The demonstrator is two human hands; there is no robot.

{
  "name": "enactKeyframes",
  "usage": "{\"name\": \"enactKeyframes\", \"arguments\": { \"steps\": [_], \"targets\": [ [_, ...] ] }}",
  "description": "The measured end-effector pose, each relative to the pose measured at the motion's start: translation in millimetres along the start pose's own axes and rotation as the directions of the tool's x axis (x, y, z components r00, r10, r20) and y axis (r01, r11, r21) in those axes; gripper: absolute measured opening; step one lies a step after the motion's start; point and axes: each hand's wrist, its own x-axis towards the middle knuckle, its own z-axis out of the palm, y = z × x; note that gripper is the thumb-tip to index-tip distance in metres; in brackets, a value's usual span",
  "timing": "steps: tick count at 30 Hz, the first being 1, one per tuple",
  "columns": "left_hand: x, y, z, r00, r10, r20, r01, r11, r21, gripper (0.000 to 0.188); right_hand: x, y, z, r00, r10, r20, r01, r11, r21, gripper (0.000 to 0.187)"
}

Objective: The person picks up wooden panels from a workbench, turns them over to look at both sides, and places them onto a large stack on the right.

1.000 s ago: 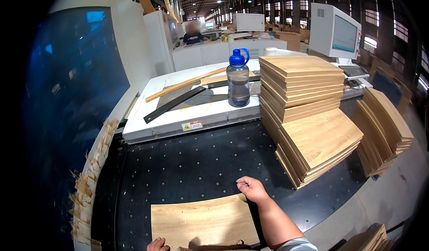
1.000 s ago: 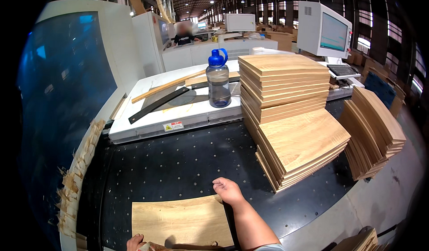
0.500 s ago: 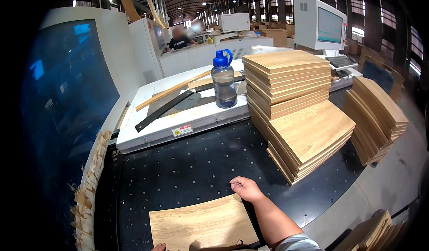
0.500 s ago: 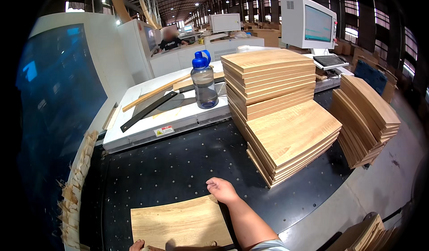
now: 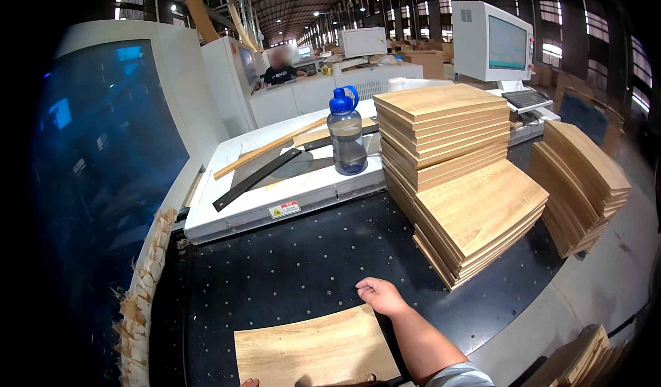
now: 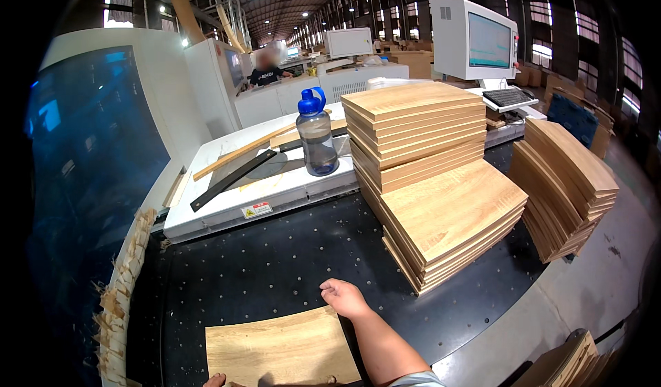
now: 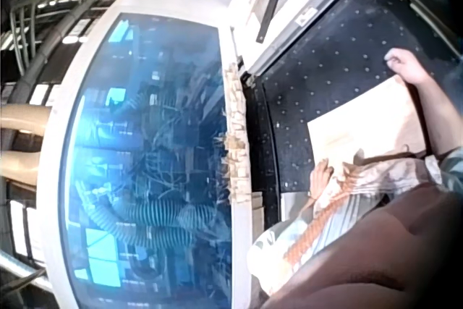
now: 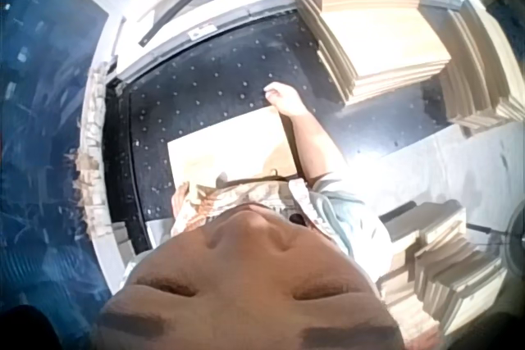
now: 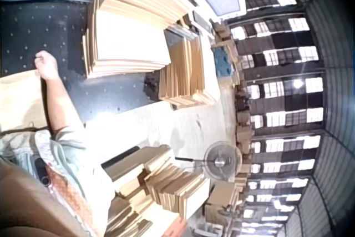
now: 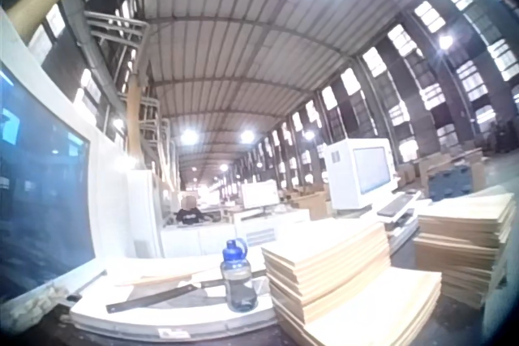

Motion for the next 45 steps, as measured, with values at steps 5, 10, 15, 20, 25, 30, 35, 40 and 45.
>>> {"name": "enactKeyframes", "arguments": {
  "steps": [5,10,15,20,25,30,35,40,45],
  "targets": [
    [-8,-9,6,0.999,-0.006,0.033,0.005,0.999,0.049,0.051,0,2,1,1.0,-0.018,-0.008,0.018,1.0,0.002,0.02],
    [-4,-2,1,0.999,-0.006,0.051,0.004,0.998,0.058,0.051,2,10,1,1.0,-0.026,-0.008,0.026,0.999,0.033,0.019],
    [1,2,-1,0.998,0.014,0.057,-0.018,0.998,0.06,0.049,1,12,0,1.0,-0.026,-0.014,0.027,0.999,0.04,0.02],
    [-4,-4,-1,0.997,0.009,0.071,-0.013,0.998,0.062,0.043,2,13,3,1.0,-0.006,-0.003,0.006,0.998,0.068,0.019],
    [-6,-10,2,0.994,0.094,0.057,-0.1,0.99,0.097,0.036,0,5,-1,0.999,-0.043,-0.019,0.044,0.999,0.025,0.018],
    [-17,-24,16,0.994,0.074,0.081,-0.079,0.995,0.06,0.033,-2,8,-2,0.994,-0.082,-0.074,0.088,0.993,0.082,0.014],
    [-22,-29,18,0.992,0.051,0.114,-0.055,0.998,0.032,0.035,-3,14,-1,0.989,-0.096,-0.11,0.112,0.983,0.148,0.016],
    [-23,-26,14,0.994,0.068,0.087,-0.073,0.996,0.046,0.039,-2,15,0,0.988,-0.07,-0.138,0.097,0.976,0.198,0.015],
    [-16,-23,12,0.994,0.066,0.084,-0.067,0.998,0.009,0.038,1,18,-6,0.98,-0.063,-0.191,0.09,0.987,0.137,0.016]
  ]
}}
